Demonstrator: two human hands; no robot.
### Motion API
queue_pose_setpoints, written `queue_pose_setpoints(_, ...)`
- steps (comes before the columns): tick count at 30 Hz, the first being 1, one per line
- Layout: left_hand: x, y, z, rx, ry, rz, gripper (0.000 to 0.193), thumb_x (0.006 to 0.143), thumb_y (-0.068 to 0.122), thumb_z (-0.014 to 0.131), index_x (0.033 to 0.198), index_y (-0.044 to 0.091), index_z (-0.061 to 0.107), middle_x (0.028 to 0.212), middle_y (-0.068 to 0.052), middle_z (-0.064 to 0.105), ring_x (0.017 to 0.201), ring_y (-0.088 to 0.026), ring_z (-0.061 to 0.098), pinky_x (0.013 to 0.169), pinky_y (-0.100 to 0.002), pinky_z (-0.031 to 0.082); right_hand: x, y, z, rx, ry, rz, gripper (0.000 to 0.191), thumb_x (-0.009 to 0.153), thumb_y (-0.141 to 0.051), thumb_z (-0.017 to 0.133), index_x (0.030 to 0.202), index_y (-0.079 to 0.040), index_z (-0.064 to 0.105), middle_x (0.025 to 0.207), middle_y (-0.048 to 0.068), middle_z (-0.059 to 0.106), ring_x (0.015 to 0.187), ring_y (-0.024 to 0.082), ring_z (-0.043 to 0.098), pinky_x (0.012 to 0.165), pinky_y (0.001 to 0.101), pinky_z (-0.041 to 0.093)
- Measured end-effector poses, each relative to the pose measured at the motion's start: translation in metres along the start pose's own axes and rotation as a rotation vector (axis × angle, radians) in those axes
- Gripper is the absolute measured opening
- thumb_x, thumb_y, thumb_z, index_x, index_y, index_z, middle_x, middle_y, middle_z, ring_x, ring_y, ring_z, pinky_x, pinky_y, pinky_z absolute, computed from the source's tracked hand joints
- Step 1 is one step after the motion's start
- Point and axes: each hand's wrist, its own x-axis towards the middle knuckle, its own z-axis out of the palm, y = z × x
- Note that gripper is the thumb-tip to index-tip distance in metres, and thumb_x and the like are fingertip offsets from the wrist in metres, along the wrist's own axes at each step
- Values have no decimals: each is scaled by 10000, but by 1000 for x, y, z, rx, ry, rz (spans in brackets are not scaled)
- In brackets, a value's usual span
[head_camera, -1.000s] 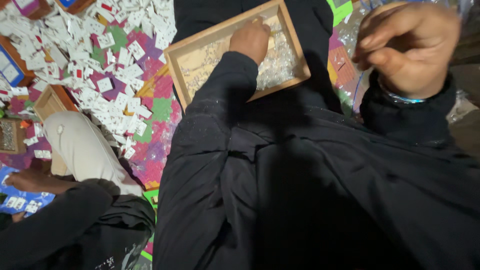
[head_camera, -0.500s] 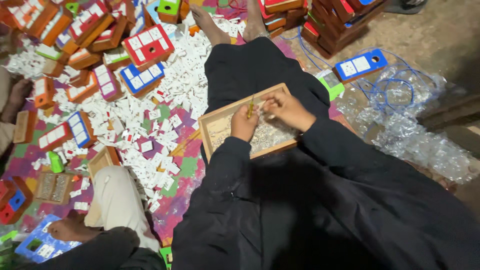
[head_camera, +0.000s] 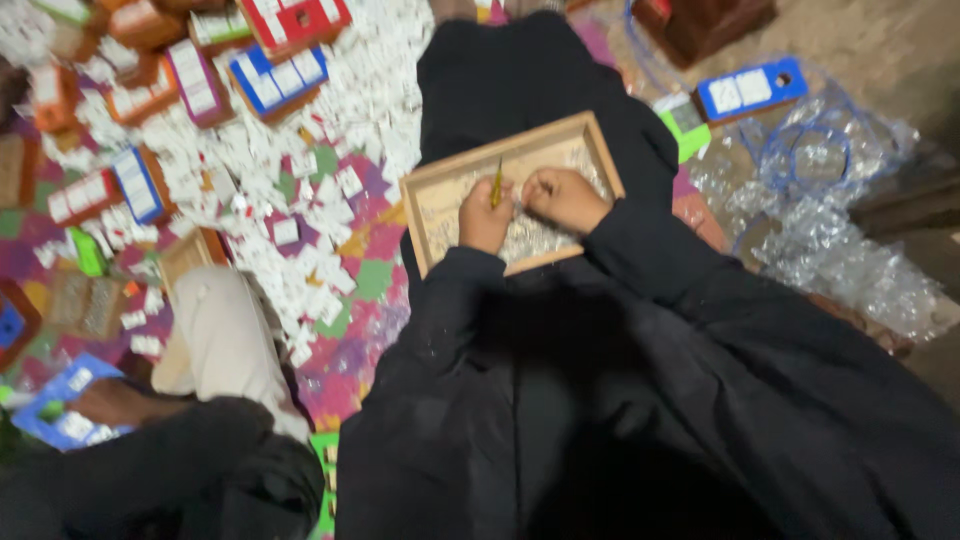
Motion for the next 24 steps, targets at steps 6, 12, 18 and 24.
queue_pose_setpoints(6, -5, -13, -3, 14, -51, 143, 165, 901, 119, 754, 1016, 26, 681, 926, -108, 731, 849, -182, 713, 755, -318, 573, 3, 11, -11, 158, -15, 145, 46, 975, -60, 613, 991, -27, 640, 855, 38, 685, 739, 96, 642, 689, 249, 538)
queue_pose_setpoints(12, -5, -19, -1, 49, -71, 156, 158, 885, 102, 728, 997, 0, 680, 951, -122, 702, 834, -192, 704, 740, -316, 570, 4, 24, -23, 226, -134, 114, 70, 996, -18, 577, 986, 23, 632, 915, 71, 699, 793, 110, 650, 760, 246, 546)
queue_pose_setpoints(18, -2, -32, 0, -23, -135, 97, 65, 942, 82, 664, 928, 20, 679, 827, -67, 701, 783, -155, 660, 729, -289, 524, 3, 29, -22, 239, -140, 152, 76, 986, -18, 560, 991, -3, 634, 903, 67, 700, 799, 107, 671, 760, 234, 550)
queue_pose_setpoints(24, -3, -35, 3, -150, -110, 9, 38, 933, 42, 636, 936, 25, 670, 817, -49, 645, 748, -101, 579, 686, -289, 484, 3, 26, -18, 240, -110, 183, 63, 978, -31, 578, 968, -7, 636, 879, 60, 700, 764, 97, 668, 725, 227, 548)
